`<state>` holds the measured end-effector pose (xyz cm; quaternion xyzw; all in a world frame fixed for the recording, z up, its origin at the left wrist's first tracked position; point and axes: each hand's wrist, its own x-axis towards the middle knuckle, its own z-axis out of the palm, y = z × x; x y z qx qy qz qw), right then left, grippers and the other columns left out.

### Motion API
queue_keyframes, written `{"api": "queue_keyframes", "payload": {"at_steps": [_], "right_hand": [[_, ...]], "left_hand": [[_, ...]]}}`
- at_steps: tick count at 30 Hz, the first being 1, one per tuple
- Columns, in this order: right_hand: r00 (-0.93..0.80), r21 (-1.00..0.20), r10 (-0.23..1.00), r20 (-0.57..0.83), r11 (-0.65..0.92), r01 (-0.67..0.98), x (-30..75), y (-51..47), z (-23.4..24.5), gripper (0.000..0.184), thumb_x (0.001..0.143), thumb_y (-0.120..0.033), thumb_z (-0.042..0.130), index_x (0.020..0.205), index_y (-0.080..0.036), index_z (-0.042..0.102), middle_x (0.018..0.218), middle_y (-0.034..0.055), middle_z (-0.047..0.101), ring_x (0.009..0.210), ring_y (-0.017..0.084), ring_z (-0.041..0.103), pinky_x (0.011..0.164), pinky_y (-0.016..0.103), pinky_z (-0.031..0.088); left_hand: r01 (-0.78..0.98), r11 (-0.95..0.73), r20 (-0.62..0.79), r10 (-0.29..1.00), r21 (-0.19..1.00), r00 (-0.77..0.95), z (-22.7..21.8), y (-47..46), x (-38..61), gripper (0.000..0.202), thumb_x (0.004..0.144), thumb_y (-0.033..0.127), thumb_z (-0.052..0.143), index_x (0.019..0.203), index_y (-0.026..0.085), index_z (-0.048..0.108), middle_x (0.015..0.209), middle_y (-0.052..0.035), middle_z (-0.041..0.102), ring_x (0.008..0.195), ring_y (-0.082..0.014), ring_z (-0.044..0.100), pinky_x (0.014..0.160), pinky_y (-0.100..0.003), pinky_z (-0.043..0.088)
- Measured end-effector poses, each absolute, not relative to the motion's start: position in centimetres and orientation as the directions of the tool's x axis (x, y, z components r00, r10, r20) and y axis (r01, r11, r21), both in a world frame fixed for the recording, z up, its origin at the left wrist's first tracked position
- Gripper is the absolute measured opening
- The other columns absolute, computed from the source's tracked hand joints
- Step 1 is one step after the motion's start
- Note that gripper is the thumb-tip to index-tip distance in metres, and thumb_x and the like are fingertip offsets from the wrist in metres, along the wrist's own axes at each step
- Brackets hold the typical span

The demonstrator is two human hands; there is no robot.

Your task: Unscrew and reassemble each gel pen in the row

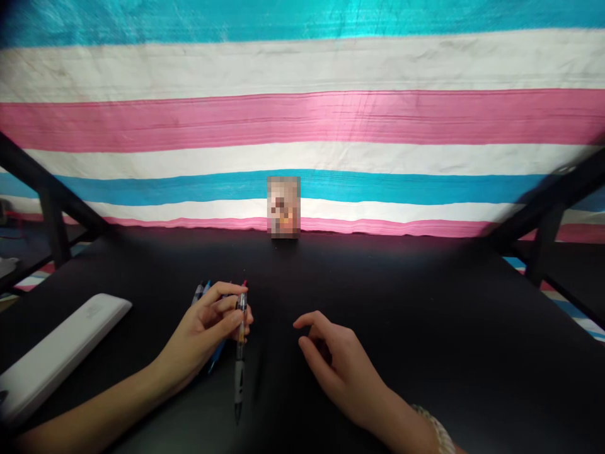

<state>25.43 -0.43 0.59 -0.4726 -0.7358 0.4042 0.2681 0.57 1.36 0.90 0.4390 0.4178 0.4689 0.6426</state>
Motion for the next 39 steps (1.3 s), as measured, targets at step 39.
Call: {"api": "queue_keyframes", "payload": {"at_steps": [39], "right_hand": [[-0.418,-0.829,0.906,0.060,0.278,0.485,25.5,-0.4,0.2,0.019,0.101,-0.028,0.043,0.112,-0.021,0.057,0.066,-0.0049,0.049,0.057,0.014,0.046,0.054,0.027,0.036]], "left_hand": [[0.160,-0.077,0.061,0.993,0.984,0.103,2.4,4.7,-0.7,0.034,0.082,0.034,0.074,0.109,0.016,0.066,0.071,-0.0023,0.070,0.065,-0.0206,0.070,0.064,-0.032,0.056]]}}
